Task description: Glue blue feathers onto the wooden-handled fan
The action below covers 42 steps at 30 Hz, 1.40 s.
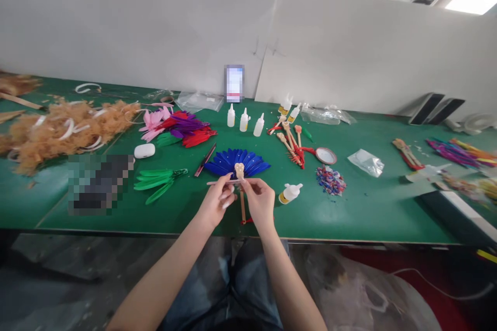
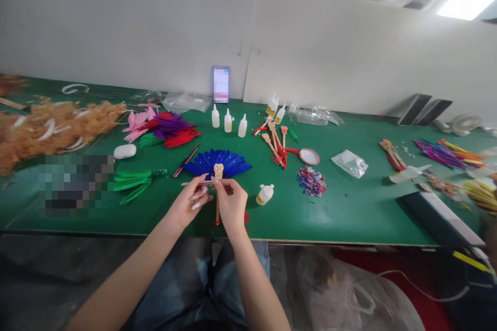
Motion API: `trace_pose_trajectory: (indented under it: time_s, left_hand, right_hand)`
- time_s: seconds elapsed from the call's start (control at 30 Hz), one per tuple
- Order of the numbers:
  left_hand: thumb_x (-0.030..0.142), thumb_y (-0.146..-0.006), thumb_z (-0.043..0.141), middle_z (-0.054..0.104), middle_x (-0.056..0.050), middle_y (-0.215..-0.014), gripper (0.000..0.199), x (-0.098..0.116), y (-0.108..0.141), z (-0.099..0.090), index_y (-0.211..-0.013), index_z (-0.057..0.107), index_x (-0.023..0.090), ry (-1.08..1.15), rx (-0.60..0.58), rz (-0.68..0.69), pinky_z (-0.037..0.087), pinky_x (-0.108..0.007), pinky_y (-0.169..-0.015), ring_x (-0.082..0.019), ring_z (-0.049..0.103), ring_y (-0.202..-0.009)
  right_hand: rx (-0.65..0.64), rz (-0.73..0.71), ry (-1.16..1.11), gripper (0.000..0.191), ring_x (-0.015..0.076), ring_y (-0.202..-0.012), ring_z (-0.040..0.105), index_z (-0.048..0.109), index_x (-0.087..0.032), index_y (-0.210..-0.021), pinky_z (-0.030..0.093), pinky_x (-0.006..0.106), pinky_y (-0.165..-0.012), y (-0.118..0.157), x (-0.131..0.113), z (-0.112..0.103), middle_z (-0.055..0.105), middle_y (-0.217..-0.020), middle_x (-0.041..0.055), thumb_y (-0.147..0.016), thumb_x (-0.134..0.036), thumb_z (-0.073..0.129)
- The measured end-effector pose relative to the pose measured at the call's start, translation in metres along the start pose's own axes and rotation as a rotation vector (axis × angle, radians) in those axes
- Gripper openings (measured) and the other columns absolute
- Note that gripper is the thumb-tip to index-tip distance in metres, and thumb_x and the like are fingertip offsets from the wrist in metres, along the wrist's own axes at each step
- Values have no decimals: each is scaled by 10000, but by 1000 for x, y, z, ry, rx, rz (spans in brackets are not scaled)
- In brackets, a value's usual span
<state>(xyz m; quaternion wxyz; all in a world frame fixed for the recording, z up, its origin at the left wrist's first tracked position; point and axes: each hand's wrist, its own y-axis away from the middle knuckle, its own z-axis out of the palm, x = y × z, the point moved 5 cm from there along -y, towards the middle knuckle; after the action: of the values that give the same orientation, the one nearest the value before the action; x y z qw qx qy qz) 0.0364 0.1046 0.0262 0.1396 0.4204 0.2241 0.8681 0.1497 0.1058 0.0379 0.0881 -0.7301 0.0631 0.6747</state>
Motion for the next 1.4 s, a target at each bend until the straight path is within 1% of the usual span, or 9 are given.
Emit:
trace_pose_trajectory:
  time_s: [0.17, 0.4, 0.67, 0.97, 1.07, 1.13, 1.23, 1.3, 1.4]
  left_hand:
    - [290, -697, 624, 338, 109, -339, 292, -2, -6, 3, -521, 422, 173, 33, 20, 27, 334, -169, -395, 3, 219, -252]
    - [227, -726, 575, 312, 112, -330, 283, -5, -7, 8, -522, 384, 177, 122, -21, -44, 297, -155, -358, 6, 195, -241]
    - [247, -727, 574, 324, 101, -338, 275, -2, -4, 11, -534, 395, 168, 145, -5, -7, 119, -155, -281, 1, 194, -243]
    - [329, -657, 691, 392, 98, -403, 335, 3, 6, 15, -563, 418, 159, 117, 38, 107, 145, -153, -291, 8, 218, -273]
    - [385, -680, 684, 388, 94, -413, 364, 2, 9, 19, -560, 425, 158, 81, 52, 150, 150, -157, -293, 3, 213, -285]
    - [440, -724, 648, 336, 93, -385, 410, 4, 10, 21, -533, 411, 165, 5, 58, 223, 175, -162, -298, -12, 228, -295]
    - [491, -768, 604, 298, 90, -369, 436, 14, 15, 21, -534, 417, 174, -206, 83, 447, 227, -170, -316, -40, 281, -318]
    - [463, -769, 619, 355, 83, -397, 377, 23, 21, 20, -582, 475, 169, -380, 96, 604, 246, -173, -331, -45, 319, -335]
    - [381, -768, 639, 437, 69, -439, 272, 32, 31, 23, -635, 542, 164, -584, 64, 751, 263, -175, -353, -46, 364, -352]
  right_hand:
    - [25, 24, -4, 333, 164, -606, 616, 660, -138, -724, 485, 264, -591, 0, 3, 0, 685, -674, 52, -763, -466, 614]
    - [72, 14, -22, 313, 172, -689, 624, 662, -131, -779, 482, 269, -658, 5, 6, 2, 690, -742, 60, -797, -437, 600]
    - [167, -28, -100, 315, 160, -648, 610, 649, -125, -774, 470, 255, -608, 9, 2, 8, 680, -716, 54, -806, -432, 585]
    - [114, -9, -258, 317, 128, -579, 554, 614, -133, -697, 440, 250, -607, 2, -3, 10, 631, -620, 18, -783, -438, 619]
    - [117, -3, -311, 294, 116, -582, 542, 604, -139, -692, 427, 238, -603, 1, -4, 9, 621, -623, 6, -779, -419, 636]
    - [96, 4, -356, 288, 110, -578, 536, 600, -145, -687, 420, 232, -598, -1, -4, 9, 613, -617, -4, -777, -415, 642]
    - [40, 30, -449, 293, 99, -564, 518, 593, -153, -659, 413, 227, -592, -4, -4, 7, 594, -594, -20, -760, -420, 659]
    - [0, 70, -519, 305, 92, -546, 500, 590, -159, -632, 408, 226, -585, -5, -5, 7, 578, -573, -29, -735, -431, 681]
    - [-53, 139, -614, 320, 83, -527, 479, 587, -164, -593, 394, 218, -564, -3, -9, 7, 561, -550, -36, -688, -438, 722]
